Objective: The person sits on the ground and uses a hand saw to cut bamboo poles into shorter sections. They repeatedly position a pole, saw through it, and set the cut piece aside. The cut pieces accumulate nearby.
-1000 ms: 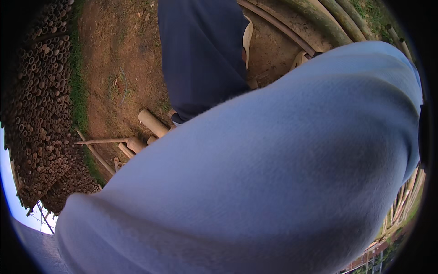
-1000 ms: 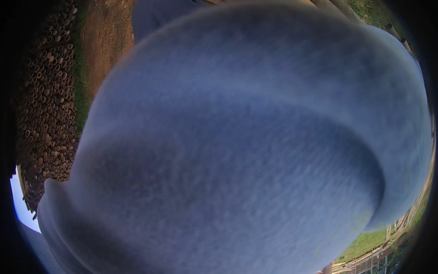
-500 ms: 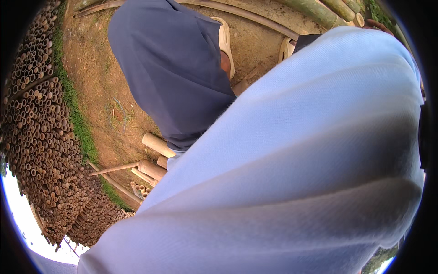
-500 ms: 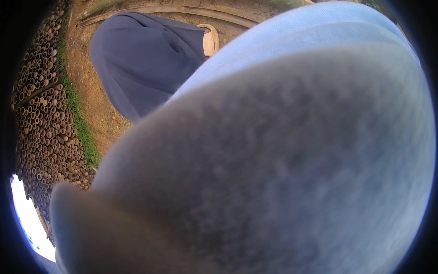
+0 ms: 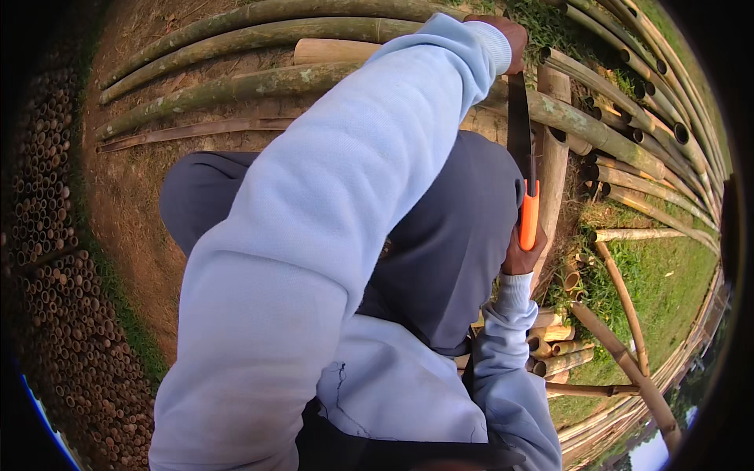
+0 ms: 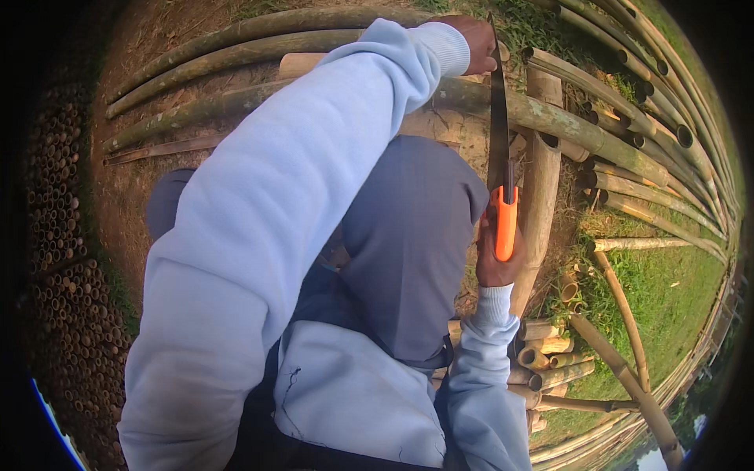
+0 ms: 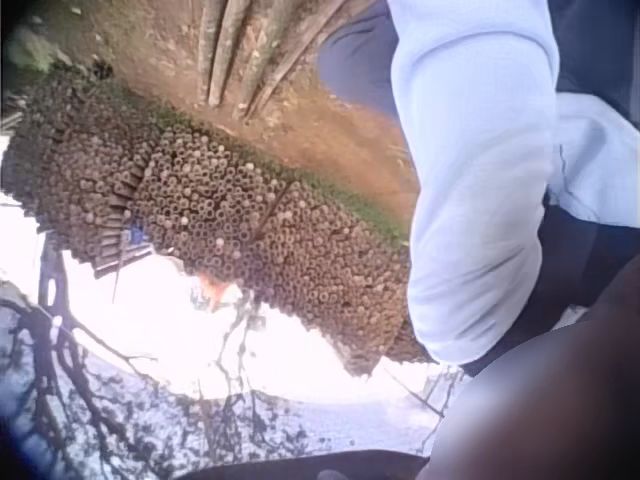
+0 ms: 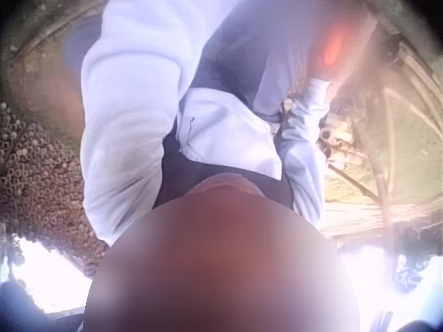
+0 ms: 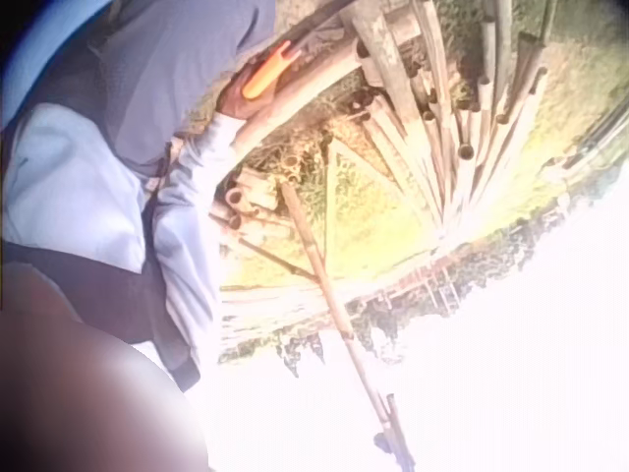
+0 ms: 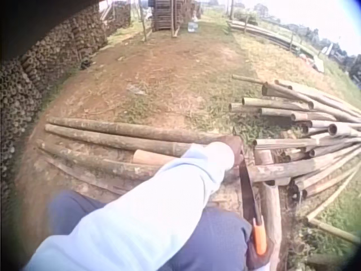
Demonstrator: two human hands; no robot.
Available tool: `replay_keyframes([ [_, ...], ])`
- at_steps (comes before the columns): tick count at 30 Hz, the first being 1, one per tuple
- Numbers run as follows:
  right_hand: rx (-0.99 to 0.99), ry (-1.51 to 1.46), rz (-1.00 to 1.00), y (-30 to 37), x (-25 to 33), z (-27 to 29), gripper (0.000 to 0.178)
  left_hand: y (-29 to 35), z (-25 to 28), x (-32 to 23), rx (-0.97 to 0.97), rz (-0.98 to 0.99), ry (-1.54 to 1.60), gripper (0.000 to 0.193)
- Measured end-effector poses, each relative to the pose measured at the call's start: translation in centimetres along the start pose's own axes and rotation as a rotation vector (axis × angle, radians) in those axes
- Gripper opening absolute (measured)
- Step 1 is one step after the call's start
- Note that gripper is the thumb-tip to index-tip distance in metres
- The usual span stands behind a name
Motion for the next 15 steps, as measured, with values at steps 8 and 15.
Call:
replay_keyframes([
  [8,-0.037,0.060,0.071,0.6,-1.0,-0.8,0.026,6.7,-10.3,12.5,0.052,0.117,-0.213,0.090],
  [15,0.047,0.157,-0.122,8.4,-1.3,1.3,0.030,6.9,-11.0,13.4,-0.099,0.081,-0.180,0.068],
])
Point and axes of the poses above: each hand's wrist, its own y-axis away from the middle knuckle, its own z-axis out of the back of the hand, x = y × z, the point moved 9 cm from there along -y, towards the middle knuckle, and after that the axes turned 10 degrees about z, right-handed, at the moved point
